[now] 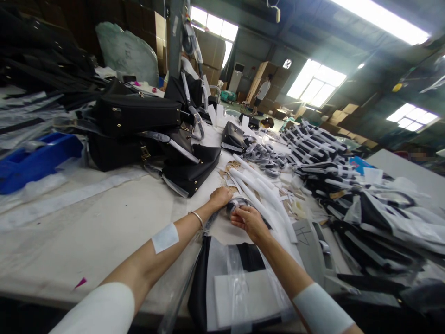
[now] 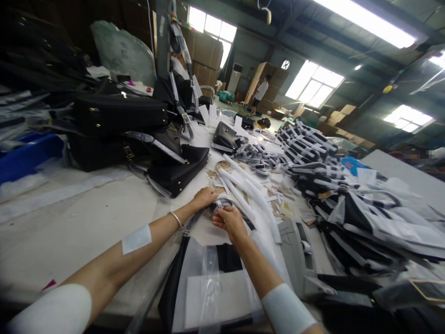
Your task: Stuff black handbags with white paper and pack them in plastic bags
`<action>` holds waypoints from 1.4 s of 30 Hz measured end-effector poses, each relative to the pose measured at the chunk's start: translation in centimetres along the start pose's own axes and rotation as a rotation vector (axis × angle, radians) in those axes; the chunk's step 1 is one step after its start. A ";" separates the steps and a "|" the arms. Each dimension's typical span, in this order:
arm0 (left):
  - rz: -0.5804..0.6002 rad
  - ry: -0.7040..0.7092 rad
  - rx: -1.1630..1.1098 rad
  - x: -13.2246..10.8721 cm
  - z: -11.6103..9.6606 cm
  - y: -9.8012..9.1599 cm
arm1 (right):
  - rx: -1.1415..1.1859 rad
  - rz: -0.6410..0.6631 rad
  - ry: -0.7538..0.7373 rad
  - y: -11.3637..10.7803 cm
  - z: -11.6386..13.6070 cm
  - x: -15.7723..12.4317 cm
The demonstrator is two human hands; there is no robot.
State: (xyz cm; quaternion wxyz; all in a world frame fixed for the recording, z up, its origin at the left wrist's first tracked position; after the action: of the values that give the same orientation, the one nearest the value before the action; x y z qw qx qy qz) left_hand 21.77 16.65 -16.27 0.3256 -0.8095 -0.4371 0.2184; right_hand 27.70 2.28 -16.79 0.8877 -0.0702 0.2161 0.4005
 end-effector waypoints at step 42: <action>-0.024 0.051 0.103 1.4 0.6 1.7 | -0.893 0.027 -0.780 1.8 4.5 5.3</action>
State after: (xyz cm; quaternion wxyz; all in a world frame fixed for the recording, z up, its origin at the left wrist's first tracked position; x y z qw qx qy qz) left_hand 23.04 17.38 -18.00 0.3805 -0.7916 -0.4265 0.2162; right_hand 30.95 8.46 -15.01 0.7810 -0.2819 -0.3147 0.4600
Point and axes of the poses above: each hand's wrist, its own x-axis towards the middle knuckle, its own y-axis out of the palm, z = x × y, the point moved 8 cm from there along x, towards the middle knuckle, and after that the axes turned 10 degrees about -z, right-handed, at the moved point
